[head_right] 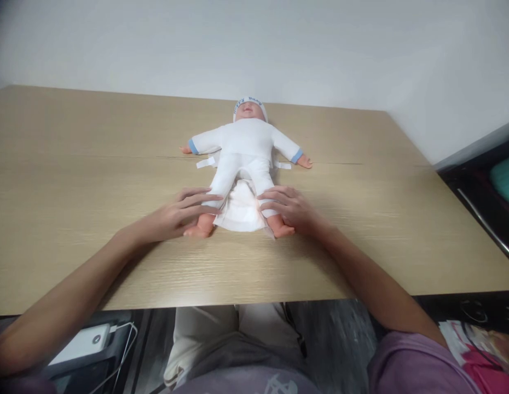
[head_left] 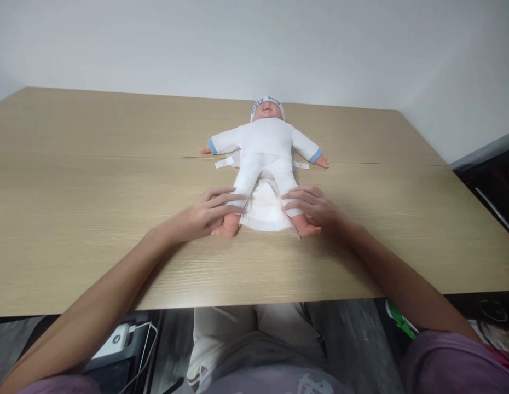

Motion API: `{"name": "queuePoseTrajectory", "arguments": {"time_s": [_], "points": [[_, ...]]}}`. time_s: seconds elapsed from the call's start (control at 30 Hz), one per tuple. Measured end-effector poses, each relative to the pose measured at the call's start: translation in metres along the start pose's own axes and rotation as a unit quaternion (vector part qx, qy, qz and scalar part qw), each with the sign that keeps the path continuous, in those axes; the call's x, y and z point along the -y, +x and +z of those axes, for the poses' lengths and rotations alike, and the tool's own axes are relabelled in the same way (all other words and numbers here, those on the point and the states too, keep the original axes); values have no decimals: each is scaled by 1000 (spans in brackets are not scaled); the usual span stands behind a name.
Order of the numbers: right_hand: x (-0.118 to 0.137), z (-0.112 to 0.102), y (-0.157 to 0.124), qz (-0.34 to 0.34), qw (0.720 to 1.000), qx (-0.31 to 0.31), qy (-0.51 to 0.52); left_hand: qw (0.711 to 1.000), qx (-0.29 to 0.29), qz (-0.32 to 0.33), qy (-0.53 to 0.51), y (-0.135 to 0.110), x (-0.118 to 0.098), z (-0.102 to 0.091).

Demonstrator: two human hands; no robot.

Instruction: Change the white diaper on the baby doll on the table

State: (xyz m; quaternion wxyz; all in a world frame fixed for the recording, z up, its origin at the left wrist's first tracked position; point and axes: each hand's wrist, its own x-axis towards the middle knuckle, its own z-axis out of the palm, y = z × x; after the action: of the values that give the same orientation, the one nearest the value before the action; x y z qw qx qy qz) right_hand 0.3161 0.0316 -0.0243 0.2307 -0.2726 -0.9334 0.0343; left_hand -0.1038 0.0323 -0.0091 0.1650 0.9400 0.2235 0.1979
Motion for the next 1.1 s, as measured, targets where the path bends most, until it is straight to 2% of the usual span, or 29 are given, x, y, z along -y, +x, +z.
{"name": "queuePoseTrajectory", "arguments": {"time_s": [0.27, 0.5, 0.73, 0.97, 1.1], "points": [[3, -7, 1, 5, 999, 10, 50, 999, -7, -31, -28, 0, -5, -3], [17, -19, 9, 64, 989, -1, 133, 994, -7, -98, -47, 10, -29, -2], [48, -20, 12, 100, 994, 33, 18, 991, -45, -124, 32, 26, -46, 23], [44, -19, 2, 84, 995, 35, -42, 982, -69, -153, 89, 41, -78, 41], [45, -21, 2, 83, 994, 35, -64, 970, -55, -185, 147, 48, -92, 43]]}}
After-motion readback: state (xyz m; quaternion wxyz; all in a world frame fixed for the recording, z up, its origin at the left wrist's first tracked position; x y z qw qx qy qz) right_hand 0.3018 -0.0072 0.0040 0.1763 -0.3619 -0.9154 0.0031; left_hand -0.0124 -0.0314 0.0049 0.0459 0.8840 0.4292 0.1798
